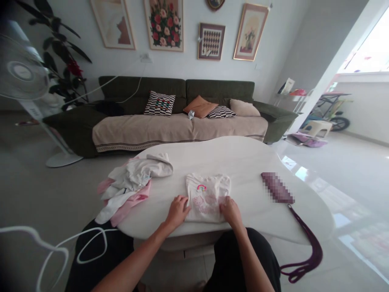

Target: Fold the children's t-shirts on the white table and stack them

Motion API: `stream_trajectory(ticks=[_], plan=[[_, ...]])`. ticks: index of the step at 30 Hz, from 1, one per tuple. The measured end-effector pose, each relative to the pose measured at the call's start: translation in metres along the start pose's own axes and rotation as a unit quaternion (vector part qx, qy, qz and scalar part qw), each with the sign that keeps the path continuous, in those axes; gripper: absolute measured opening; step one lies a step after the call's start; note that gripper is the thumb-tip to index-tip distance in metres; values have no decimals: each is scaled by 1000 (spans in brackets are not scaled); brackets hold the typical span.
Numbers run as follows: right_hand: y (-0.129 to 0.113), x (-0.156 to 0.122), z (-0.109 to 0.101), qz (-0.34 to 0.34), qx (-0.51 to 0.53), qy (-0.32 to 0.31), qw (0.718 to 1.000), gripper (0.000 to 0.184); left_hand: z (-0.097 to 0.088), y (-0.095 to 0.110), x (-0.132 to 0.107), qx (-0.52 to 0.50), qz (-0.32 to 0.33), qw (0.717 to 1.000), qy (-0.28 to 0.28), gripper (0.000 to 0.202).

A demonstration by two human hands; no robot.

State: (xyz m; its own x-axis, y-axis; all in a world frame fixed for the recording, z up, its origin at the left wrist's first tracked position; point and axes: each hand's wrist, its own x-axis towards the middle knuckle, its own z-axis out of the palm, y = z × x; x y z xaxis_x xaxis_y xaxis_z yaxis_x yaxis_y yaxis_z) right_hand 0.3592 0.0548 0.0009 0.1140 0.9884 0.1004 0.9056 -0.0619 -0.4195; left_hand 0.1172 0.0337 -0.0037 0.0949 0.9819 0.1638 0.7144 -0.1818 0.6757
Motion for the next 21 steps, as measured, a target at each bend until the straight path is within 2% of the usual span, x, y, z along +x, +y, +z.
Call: stream_trajectory(ticks=[4, 6, 8, 11, 16, 19, 21], plan=[[-9, -11, -3, -30, 9, 42, 999, 19, -7, 9, -10, 3, 25, 999, -30, 9], [-9, -15, -13, -53, 40, 71, 995, 9, -17, 9, -11, -13, 35, 999, -12, 11], [-12, -17, -28, -67, 97, 76, 990, 8, -31, 11, -9, -52, 46, 997, 24, 12], [-27, -21, -63, -80, 206, 90, 971, 15, -61, 25, -1, -136, 55, 986, 81, 10], [-69, -37, -144, -141, 393, 202, 886, 22, -136, 82, 7, -245, 115, 949, 160, 12], [-90, -28, -178, -157, 395, 302, 853, 22, -167, 113, 20, -257, 158, 927, 225, 15], [-100, -5, -183, -169, 359, 350, 849, 18, -170, 121, 42, -245, 165, 922, 250, 19]])
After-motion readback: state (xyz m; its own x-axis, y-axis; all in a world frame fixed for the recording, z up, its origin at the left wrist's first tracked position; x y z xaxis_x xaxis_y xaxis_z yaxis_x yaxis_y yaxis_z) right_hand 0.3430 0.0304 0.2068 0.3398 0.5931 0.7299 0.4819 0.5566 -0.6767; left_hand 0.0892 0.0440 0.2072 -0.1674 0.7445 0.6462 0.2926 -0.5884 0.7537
